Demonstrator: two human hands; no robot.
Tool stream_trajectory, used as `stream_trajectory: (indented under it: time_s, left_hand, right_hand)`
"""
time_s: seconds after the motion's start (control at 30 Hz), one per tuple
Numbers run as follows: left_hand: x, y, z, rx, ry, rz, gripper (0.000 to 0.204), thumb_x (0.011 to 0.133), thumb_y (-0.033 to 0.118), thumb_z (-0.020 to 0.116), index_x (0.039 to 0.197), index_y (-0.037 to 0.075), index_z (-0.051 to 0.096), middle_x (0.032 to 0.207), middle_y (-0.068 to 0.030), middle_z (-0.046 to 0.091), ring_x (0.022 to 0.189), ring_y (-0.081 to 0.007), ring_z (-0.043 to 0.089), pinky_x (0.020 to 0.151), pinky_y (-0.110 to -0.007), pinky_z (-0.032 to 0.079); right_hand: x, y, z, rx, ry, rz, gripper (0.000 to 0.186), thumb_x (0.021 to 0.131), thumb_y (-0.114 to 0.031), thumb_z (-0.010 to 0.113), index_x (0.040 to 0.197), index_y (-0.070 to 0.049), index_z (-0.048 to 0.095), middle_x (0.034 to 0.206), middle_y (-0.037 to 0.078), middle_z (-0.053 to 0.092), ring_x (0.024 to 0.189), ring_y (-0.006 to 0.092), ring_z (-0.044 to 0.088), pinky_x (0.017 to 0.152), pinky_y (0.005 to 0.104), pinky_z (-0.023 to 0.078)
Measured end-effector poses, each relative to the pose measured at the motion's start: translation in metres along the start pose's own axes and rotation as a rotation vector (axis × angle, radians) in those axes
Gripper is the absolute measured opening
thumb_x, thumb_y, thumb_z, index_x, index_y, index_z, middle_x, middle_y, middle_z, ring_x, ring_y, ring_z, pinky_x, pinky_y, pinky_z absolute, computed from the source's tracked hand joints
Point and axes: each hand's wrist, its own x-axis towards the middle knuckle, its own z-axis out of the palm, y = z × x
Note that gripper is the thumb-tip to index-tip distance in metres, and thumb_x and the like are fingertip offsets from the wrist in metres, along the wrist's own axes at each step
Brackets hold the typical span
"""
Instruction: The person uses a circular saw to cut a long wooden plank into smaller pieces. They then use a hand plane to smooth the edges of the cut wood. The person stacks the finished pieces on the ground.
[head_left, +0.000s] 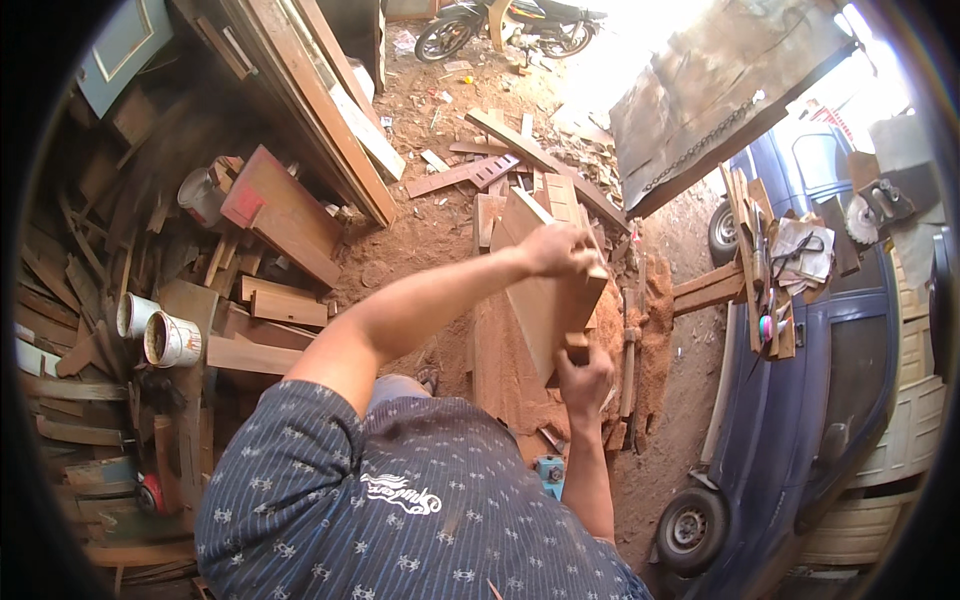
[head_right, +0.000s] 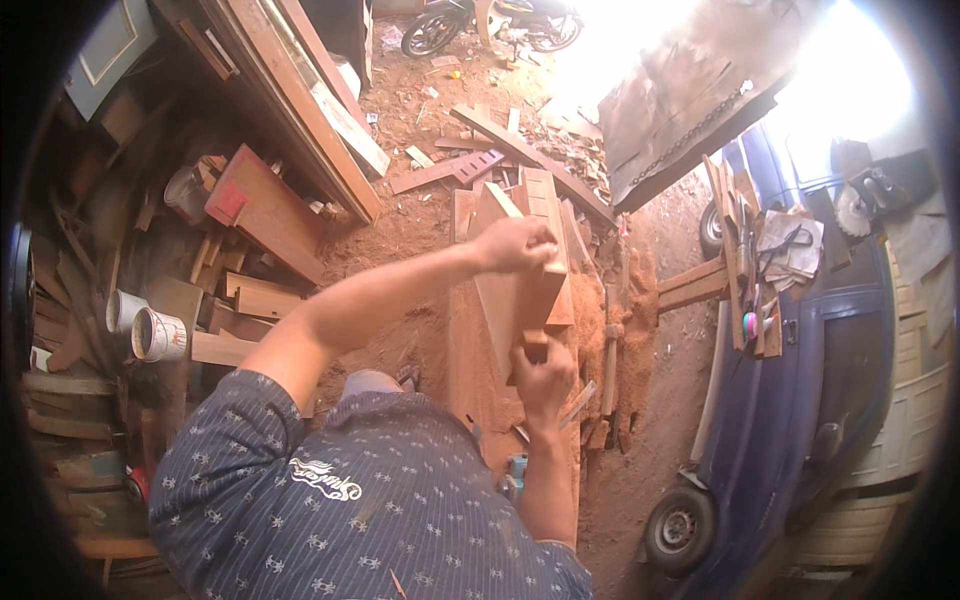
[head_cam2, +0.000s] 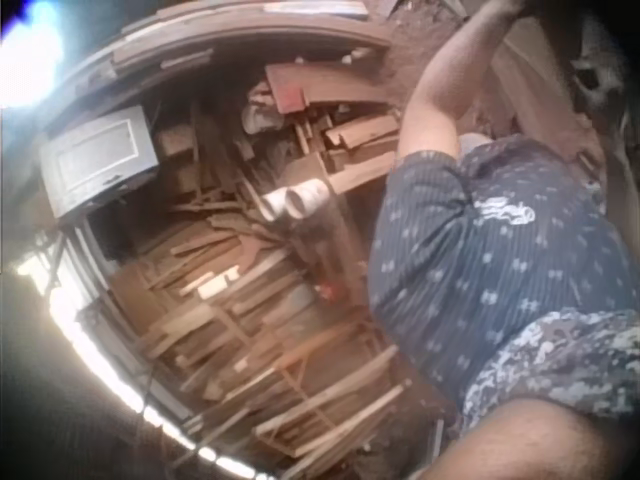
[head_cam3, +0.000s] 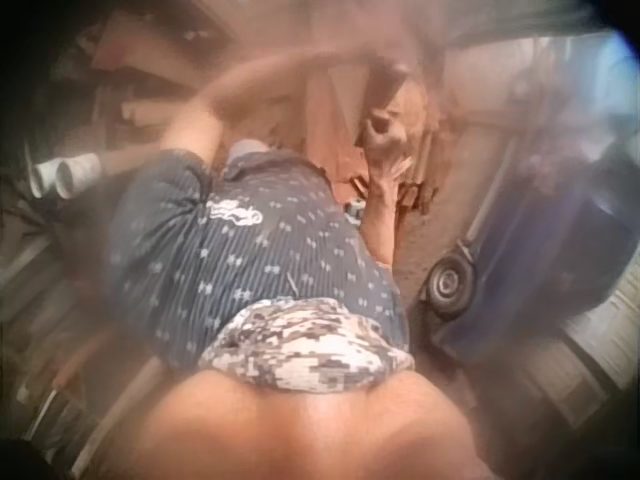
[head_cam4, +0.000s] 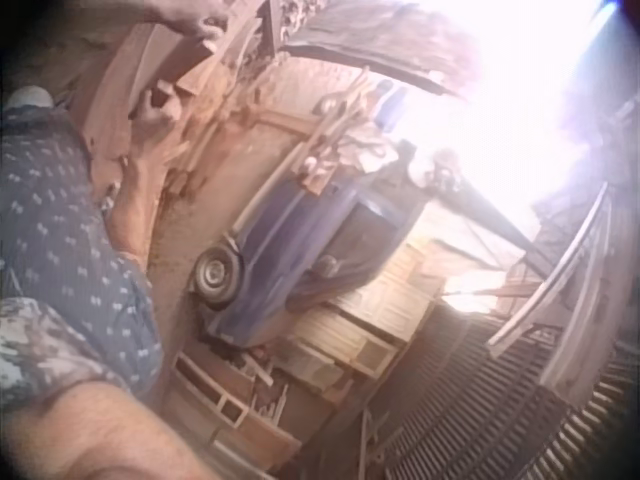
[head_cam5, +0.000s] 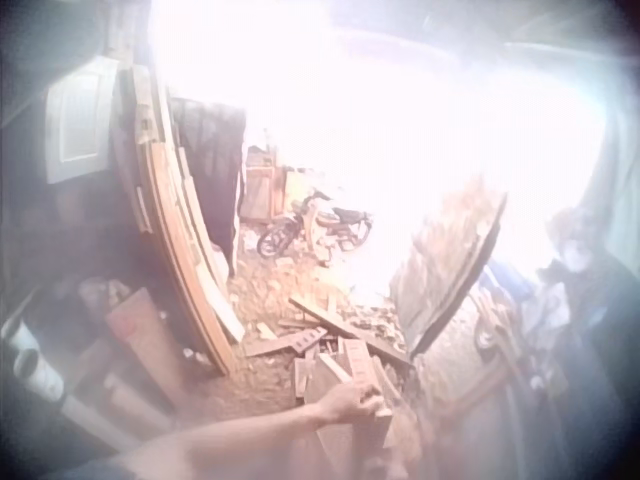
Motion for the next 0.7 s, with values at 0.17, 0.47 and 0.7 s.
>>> stream_trajectory:
  time_s: [0.17, 0.47, 0.7]
  left_hand:
    - [-0.086, 0.001, 0.092, 0.246, 0.007, 0.102, 0.041, 0.098, 0.041, 0.057, 0.121, 0.009, 0.067, 0.114, -0.0130, 0.063, 0.112, -0.0273, 0.055, 0.104, -0.047, 0.043]
    - [-0.198, -0.052, 0.231, 0.321, 0.095, 0.194, 0.040, 0.091, 0.038, 0.067, 0.119, 0.009, 0.067, 0.121, -0.0091, 0.057, 0.122, -0.0294, 0.051, 0.112, -0.052, 0.035]
    - [-0.176, -0.055, 0.254, 0.329, 0.235, -0.219, 0.074, 0.086, 0.042, 0.075, 0.144, 0.007, 0.046, 0.129, -0.0165, 0.055, 0.131, -0.0337, 0.045, 0.115, -0.049, 0.035]
  right_hand:
    - [-0.110, 0.069, 0.027, -0.009, -0.016, 0.061, 0.027, 0.073, -0.025, 0.081, 0.082, -0.005, 0.067, 0.075, 0.013, 0.066, 0.071, 0.0315, 0.064, 0.069, 0.0411, 0.050]
    - [-0.260, 0.164, 0.122, -0.149, -0.167, 0.362, 0.033, 0.077, -0.030, 0.084, 0.084, -0.003, 0.066, 0.083, 0.019, 0.070, 0.079, 0.0398, 0.067, 0.071, 0.0487, 0.052]
    - [-0.253, 0.174, 0.110, -0.001, -0.281, 0.305, 0.037, 0.079, -0.031, 0.085, 0.099, -0.004, 0.071, 0.089, 0.016, 0.073, 0.083, 0.0363, 0.070, 0.074, 0.0459, 0.054]
